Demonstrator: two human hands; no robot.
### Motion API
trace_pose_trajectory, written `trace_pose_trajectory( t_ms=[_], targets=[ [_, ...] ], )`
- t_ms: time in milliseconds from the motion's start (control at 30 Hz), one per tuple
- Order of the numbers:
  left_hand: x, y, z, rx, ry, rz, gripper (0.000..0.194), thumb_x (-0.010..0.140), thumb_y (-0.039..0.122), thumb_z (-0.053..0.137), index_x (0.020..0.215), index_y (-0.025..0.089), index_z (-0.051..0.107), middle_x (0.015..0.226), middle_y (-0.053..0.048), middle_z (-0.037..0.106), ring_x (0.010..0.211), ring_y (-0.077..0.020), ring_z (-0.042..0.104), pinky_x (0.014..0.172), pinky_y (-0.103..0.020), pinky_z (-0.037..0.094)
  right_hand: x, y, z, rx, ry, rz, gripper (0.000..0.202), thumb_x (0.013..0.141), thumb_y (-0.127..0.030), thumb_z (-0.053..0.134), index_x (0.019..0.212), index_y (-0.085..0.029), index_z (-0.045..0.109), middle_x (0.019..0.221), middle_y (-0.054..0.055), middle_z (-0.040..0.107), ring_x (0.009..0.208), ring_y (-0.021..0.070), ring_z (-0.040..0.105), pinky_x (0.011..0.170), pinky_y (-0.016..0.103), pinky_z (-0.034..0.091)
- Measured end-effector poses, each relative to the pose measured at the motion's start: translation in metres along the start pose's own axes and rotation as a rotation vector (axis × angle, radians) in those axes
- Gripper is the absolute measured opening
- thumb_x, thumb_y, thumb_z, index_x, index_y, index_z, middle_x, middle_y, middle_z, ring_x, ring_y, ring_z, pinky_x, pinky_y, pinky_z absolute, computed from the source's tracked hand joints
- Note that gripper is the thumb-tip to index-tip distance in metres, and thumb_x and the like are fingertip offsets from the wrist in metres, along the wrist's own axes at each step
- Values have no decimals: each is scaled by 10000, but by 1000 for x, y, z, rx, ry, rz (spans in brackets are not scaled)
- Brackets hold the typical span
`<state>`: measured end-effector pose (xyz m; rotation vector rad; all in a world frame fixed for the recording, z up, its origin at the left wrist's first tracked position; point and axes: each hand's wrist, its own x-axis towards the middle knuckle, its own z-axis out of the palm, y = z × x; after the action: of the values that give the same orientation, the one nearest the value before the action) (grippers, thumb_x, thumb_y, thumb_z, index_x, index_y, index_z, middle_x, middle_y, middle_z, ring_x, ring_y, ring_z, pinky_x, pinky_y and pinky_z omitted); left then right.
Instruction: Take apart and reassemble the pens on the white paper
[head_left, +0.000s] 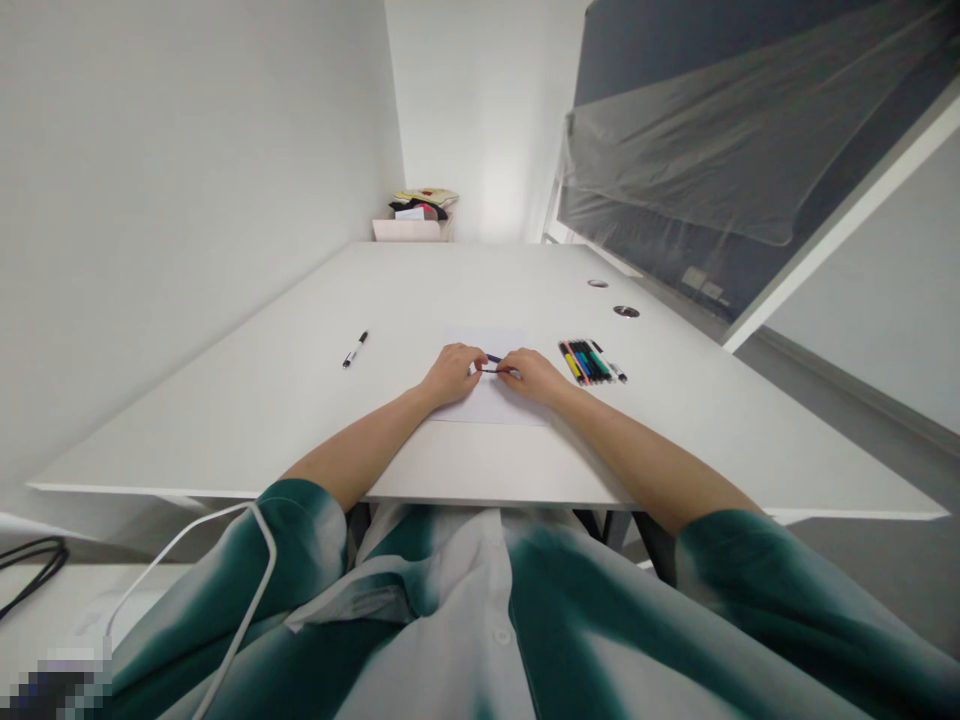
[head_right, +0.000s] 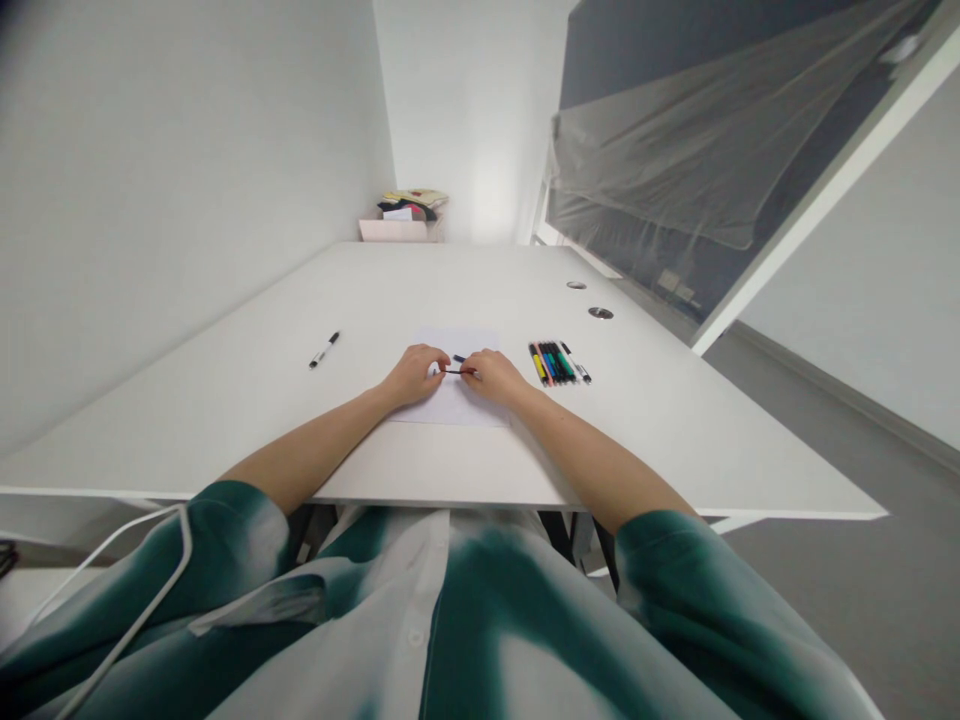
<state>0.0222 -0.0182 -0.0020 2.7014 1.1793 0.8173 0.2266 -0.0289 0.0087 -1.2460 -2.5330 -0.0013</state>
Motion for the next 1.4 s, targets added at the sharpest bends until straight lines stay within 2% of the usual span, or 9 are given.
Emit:
trace_pose_trajectory(
  t_ms=[333,433,567,900,1400],
  targets=[
    [-2,-8,-3,46,1,-74,349,766,258,622,1105,182,651,1106,-87,688,1066,-273,597,989,-433,421,-1,2,-3,21,17,33,196,866,-185,566,945,-168,744,917,86,731,875,201,625,786,281,414],
    [-2,-12,-4,99,-35,-139,293,782,293,598,1033,181,698,1024,-97,702,1015,-290,613,950,-442,443,-1,4,-3,26,19,37,200,867,-189,568,955,-169,746,925,87,734,875,202,627,796,285,423],
    [-1,-17,-5,142,-103,-179,223,809,270,545,901,211,740,909,-69,723,925,-248,644,900,-386,477,-1,4,-4,26,6,47,201,865,-192,571,959,-174,748,933,92,738,882,205,632,800,289,433],
    [1,-18,-3,-190,-15,-270,207,767,207,591,917,182,732,882,-41,747,820,-184,674,850,-324,529,-1,3,-6,-5,-11,65,202,866,-204,572,948,-177,754,936,93,737,885,209,636,800,289,429],
    [3,-9,-2,-284,-29,-263,148,764,216,618,865,156,709,850,-42,738,810,-176,673,835,-318,523,0,1,-3,14,7,36,198,869,-204,566,942,-177,748,921,85,735,880,207,629,785,284,418]
  ],
)
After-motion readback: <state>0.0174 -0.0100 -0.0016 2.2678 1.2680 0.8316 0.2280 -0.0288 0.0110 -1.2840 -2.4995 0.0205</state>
